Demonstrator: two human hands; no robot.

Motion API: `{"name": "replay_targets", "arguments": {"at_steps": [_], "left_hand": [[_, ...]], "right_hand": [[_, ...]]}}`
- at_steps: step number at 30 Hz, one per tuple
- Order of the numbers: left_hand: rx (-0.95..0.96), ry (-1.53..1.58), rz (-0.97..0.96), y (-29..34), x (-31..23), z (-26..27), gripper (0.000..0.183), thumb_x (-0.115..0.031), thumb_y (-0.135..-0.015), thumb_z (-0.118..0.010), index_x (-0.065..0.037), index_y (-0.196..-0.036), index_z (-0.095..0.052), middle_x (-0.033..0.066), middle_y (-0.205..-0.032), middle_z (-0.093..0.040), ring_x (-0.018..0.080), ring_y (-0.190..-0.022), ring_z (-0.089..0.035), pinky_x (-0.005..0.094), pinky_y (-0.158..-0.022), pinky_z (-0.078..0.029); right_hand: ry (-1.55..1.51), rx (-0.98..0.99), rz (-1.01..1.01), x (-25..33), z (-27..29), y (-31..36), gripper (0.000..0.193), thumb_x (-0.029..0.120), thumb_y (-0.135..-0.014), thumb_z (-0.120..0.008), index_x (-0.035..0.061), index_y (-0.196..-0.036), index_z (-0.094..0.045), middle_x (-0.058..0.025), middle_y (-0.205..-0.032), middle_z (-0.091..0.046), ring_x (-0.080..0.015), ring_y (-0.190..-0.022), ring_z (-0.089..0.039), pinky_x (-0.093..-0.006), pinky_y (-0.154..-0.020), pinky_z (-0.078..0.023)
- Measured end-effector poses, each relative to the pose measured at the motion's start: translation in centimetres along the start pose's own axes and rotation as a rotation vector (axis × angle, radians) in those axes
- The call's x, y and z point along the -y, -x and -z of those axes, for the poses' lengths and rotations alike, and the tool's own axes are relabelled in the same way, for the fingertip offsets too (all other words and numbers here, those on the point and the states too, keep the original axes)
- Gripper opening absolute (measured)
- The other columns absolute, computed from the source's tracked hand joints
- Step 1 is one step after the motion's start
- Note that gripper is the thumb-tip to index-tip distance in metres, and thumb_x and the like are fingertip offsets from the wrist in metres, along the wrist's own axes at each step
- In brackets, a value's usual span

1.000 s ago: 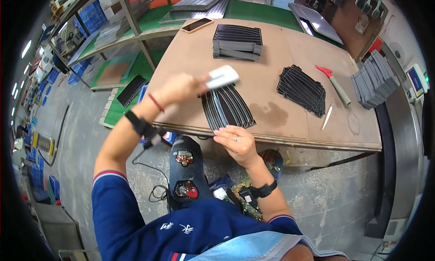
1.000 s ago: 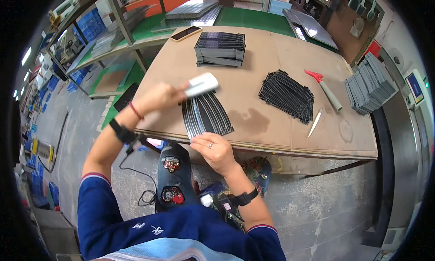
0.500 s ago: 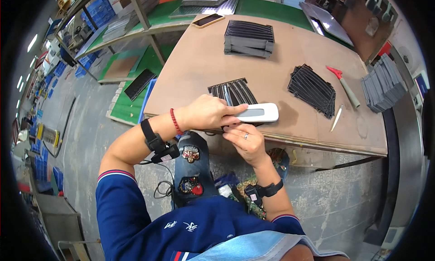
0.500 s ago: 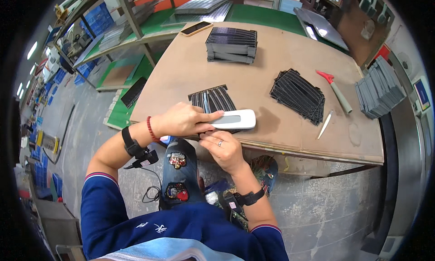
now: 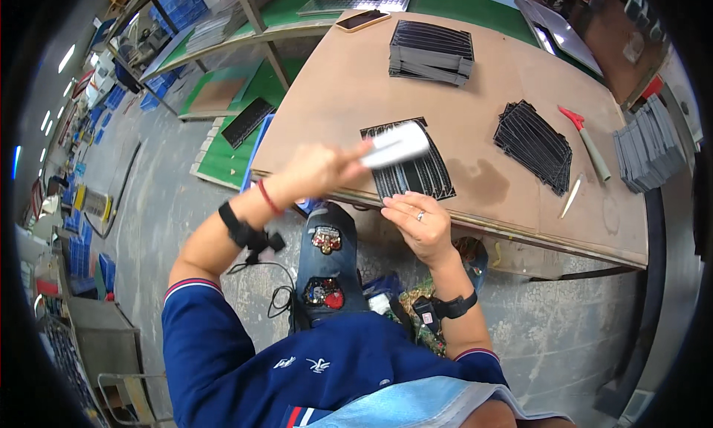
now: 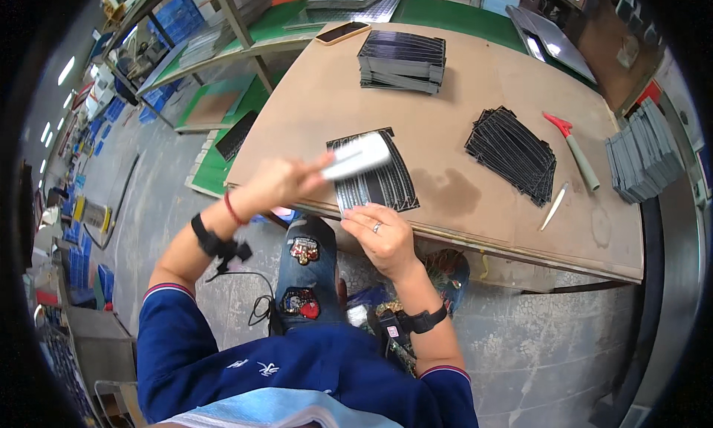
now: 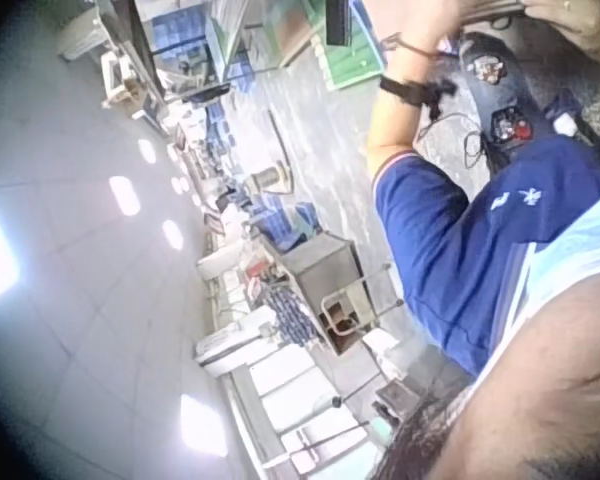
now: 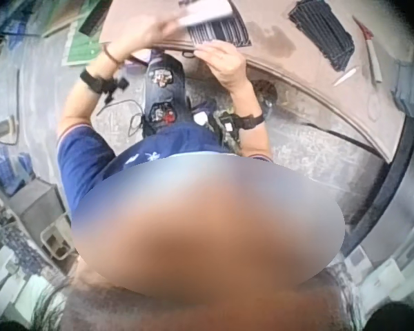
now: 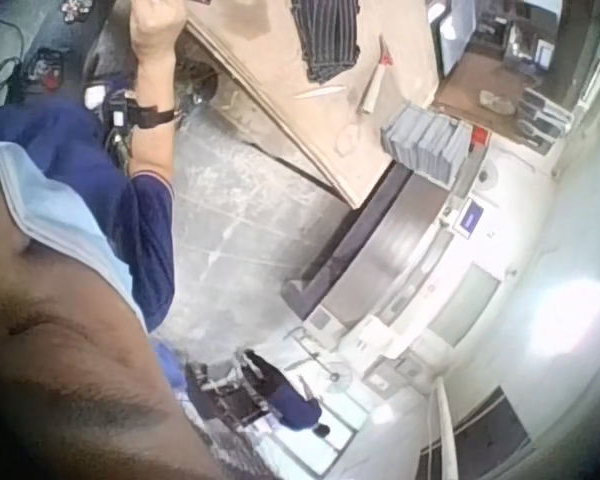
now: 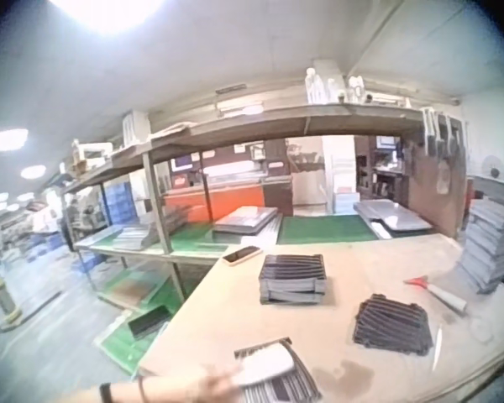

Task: The recorder brushes dust off metal heat sinks or grills and then uses a white marking pen to write on one of them.

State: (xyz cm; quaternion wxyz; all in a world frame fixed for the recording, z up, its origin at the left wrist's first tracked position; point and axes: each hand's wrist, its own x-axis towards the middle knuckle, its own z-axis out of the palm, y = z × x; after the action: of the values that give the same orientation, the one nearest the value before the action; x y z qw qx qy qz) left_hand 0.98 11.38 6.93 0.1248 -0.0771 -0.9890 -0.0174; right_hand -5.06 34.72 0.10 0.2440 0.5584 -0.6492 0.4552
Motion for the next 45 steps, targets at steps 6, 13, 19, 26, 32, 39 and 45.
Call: {"name": "replay_targets", "arguments": {"at_steps": [6, 13, 19, 26, 32, 39, 45], "left_hand": [[-0.018, -0.064, 0.171, -1.3, 3.8, 0.2, 0.045, -0.039, -0.091, -0.055, -0.014, -0.128, -0.055, 0.0172, -0.061, -0.062, 0.0335, -0.056, -0.064, 0.0459, -0.049, -0.049], [0.003, -0.026, 0.083, -0.8, -0.6, -0.1, 0.045, -0.035, -0.09, -0.058, -0.017, -0.132, -0.053, 0.0155, -0.064, -0.062, 0.0332, -0.055, -0.062, 0.0439, -0.05, -0.05], [0.056, -0.096, 0.152, -3.0, 2.1, 0.3, 0.043, -0.036, -0.092, -0.054, -0.01, -0.127, -0.056, 0.02, -0.059, -0.059, 0.0353, -0.052, -0.061, 0.0453, -0.048, -0.048], [0.043, -0.044, 0.131, -4.8, 1.9, -0.5, 0.044, -0.039, -0.091, -0.054, -0.012, -0.126, -0.055, 0.0151, -0.061, -0.062, 0.0326, -0.056, -0.064, 0.045, -0.05, -0.05], [0.088, 0.061, -0.137, -5.2, -1.7, -0.2, 0.042, -0.037, -0.091, -0.055, -0.013, -0.126, -0.055, 0.0173, -0.061, -0.061, 0.0346, -0.056, -0.063, 0.0453, -0.051, -0.05], [0.05, -0.084, 0.116, -8.4, 2.1, -0.2, 0.043, -0.043, -0.092, -0.052, -0.014, -0.124, -0.054, 0.0157, -0.063, -0.063, 0.0345, -0.058, -0.064, 0.0471, -0.051, -0.05], [0.087, 0.137, -0.323, -5.6, -3.7, 0.5, 0.045, -0.04, -0.091, -0.055, -0.014, -0.127, -0.056, 0.0158, -0.062, -0.061, 0.032, -0.055, -0.063, 0.0437, -0.05, -0.049]], "right_hand": [[-0.011, -0.018, 0.025, -0.2, -0.7, -0.3, 0.015, 0.003, -0.07, -0.066, 0.0072, -0.083, -0.07, -0.0039, -0.093, -0.071, -0.0203, -0.09, -0.066, -0.0353, -0.081, -0.054], [-0.004, 0.005, 0.014, 0.1, 0.2, 0.0, 0.016, 0.002, -0.07, -0.066, 0.0078, -0.084, -0.07, -0.0037, -0.092, -0.071, -0.0199, -0.09, -0.066, -0.0347, -0.081, -0.054], [0.004, -0.029, 0.019, -0.5, -0.6, -0.2, 0.014, 0.003, -0.07, -0.066, 0.0077, -0.083, -0.069, -0.0041, -0.092, -0.071, -0.0198, -0.09, -0.066, -0.035, -0.081, -0.054], [0.0, -0.029, 0.037, 0.1, 0.2, -0.2, 0.015, 0.004, -0.069, -0.066, 0.0068, -0.083, -0.069, -0.0042, -0.09, -0.071, -0.0204, -0.087, -0.066, -0.0329, -0.076, -0.054], [-0.024, -0.041, 0.015, -0.4, -0.7, 0.0, 0.014, 0.005, -0.069, -0.066, 0.007, -0.082, -0.069, -0.0042, -0.09, -0.071, -0.0209, -0.087, -0.066, -0.0329, -0.076, -0.054], [-0.027, -0.03, 0.034, 0.1, 0.2, -0.5, 0.013, 0.004, -0.07, -0.065, 0.0067, -0.082, -0.069, -0.0048, -0.091, -0.071, -0.0207, -0.089, -0.066, -0.0338, -0.08, -0.054], [-0.016, -0.038, 0.007, -0.2, -0.3, 0.1, 0.014, 0.004, -0.069, -0.065, 0.0066, -0.082, -0.069, -0.0044, -0.089, -0.071, -0.021, -0.088, -0.066, -0.0328, -0.076, -0.054]]}}
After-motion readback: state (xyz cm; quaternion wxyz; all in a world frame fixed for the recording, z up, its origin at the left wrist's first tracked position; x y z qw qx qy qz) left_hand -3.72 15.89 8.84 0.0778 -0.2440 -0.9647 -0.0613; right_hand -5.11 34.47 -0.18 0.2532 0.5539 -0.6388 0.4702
